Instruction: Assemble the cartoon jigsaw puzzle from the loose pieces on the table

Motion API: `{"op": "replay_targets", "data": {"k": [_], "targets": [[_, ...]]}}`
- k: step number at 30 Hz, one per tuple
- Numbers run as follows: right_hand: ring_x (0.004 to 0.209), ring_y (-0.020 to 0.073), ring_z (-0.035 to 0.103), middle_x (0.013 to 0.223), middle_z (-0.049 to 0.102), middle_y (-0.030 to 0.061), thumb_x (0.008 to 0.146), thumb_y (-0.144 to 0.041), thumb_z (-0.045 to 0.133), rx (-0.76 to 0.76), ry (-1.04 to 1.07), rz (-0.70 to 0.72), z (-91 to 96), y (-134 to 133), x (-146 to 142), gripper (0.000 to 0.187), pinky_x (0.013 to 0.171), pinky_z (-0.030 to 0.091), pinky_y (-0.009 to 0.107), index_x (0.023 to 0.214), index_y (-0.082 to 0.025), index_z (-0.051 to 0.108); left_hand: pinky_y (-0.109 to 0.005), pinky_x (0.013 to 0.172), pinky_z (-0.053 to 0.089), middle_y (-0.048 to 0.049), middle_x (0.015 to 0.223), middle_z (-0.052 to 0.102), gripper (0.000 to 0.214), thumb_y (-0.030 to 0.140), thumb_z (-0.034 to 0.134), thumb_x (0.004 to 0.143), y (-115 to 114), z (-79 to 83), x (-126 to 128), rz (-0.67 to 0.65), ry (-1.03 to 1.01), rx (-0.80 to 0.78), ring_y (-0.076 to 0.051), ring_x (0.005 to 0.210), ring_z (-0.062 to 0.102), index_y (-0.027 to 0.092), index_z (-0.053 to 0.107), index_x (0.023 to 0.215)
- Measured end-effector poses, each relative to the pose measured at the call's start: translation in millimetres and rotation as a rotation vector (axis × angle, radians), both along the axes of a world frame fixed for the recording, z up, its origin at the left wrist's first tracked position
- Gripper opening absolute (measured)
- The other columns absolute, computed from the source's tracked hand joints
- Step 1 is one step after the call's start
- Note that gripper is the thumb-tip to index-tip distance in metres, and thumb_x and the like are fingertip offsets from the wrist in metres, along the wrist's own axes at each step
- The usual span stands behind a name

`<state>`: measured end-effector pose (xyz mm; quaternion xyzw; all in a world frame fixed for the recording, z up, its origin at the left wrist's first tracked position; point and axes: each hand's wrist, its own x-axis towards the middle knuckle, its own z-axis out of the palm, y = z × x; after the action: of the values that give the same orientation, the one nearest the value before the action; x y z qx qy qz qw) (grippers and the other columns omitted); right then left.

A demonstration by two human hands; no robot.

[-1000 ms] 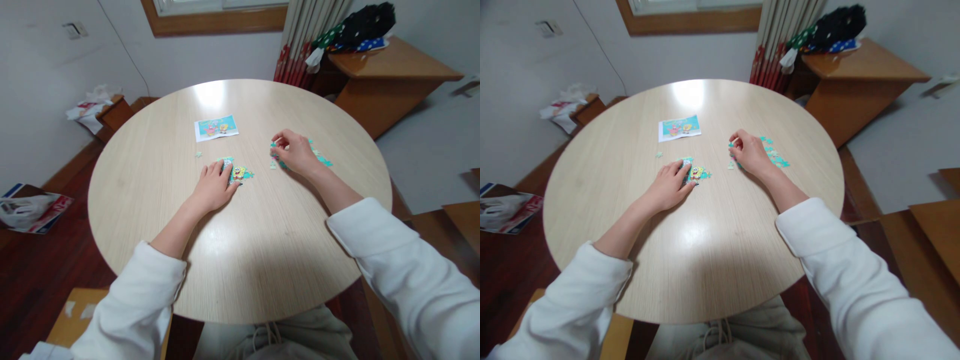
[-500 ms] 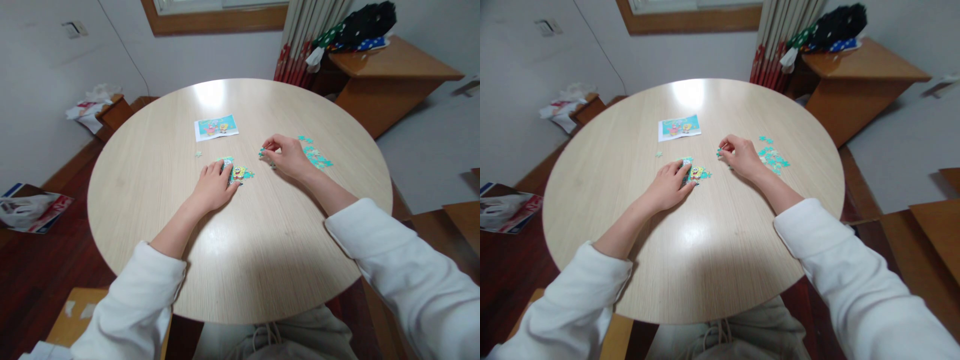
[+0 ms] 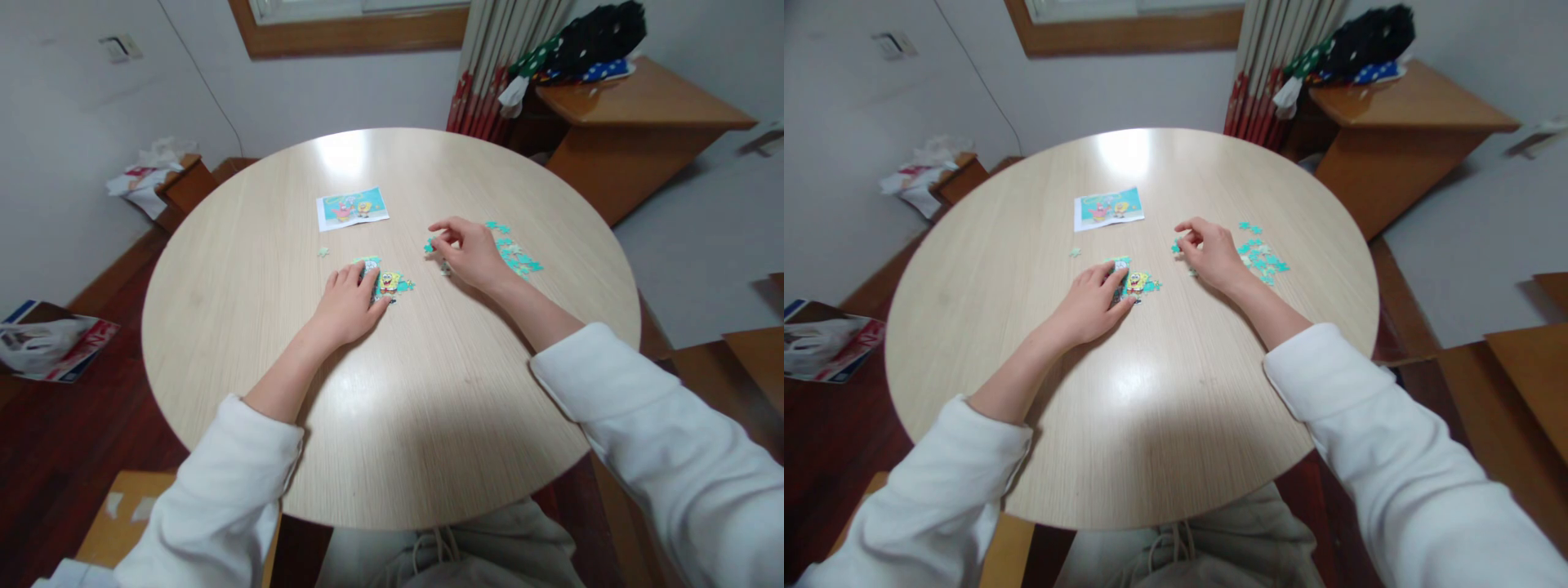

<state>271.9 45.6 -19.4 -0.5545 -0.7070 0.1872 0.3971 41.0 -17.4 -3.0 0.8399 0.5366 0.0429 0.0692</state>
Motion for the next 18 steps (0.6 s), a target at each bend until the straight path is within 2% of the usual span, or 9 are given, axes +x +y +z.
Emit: {"op": "replay_targets", "data": {"k": [7,13,18], "targets": [[0.077,0.0221,0.067,0.080,0.071,0.0053,0.084,-0.030,0.058,0.015,-0.001,0.000,-2.3,-0.2,0.0,0.012,0.077,0.056,0.042,0.088,-0.025,0.067,-0.049,0.115,0.029,-0.0217,0.148,0.043,0.056,0.043,0.044,0.095,0.5,-0.2,-2.1,-0.010,-0.030,0.008,-0.033,0.136,0.040,0.011,0.045,0.140],[0.077,0.0221,0.067,0.080,0.070,0.0058,0.084,-0.036,0.059,-0.017,0.037,0.020,-2.4,-2.0,-0.9,0.013,0.074,0.057,0.041,0.087,-0.024,0.066,-0.047,0.106,0.040,-0.0169,0.134,0.054,0.049,0.047,0.053,0.091,1.4,5.4,-5.1,-0.023,-0.066,0.021,-0.032,0.124,0.050,0.017,0.057,0.129],[0.076,0.0218,0.067,0.078,0.070,0.0058,0.084,-0.036,0.060,-0.020,0.029,0.036,-1.7,-2.5,-1.4,0.013,0.074,0.056,0.041,0.085,-0.023,0.065,-0.047,0.101,0.043,-0.0156,0.127,0.057,0.047,0.048,0.059,0.088,2.6,7.7,-7.7,-0.012,-0.075,0.005,-0.032,0.118,0.051,0.018,0.061,0.124]]}}
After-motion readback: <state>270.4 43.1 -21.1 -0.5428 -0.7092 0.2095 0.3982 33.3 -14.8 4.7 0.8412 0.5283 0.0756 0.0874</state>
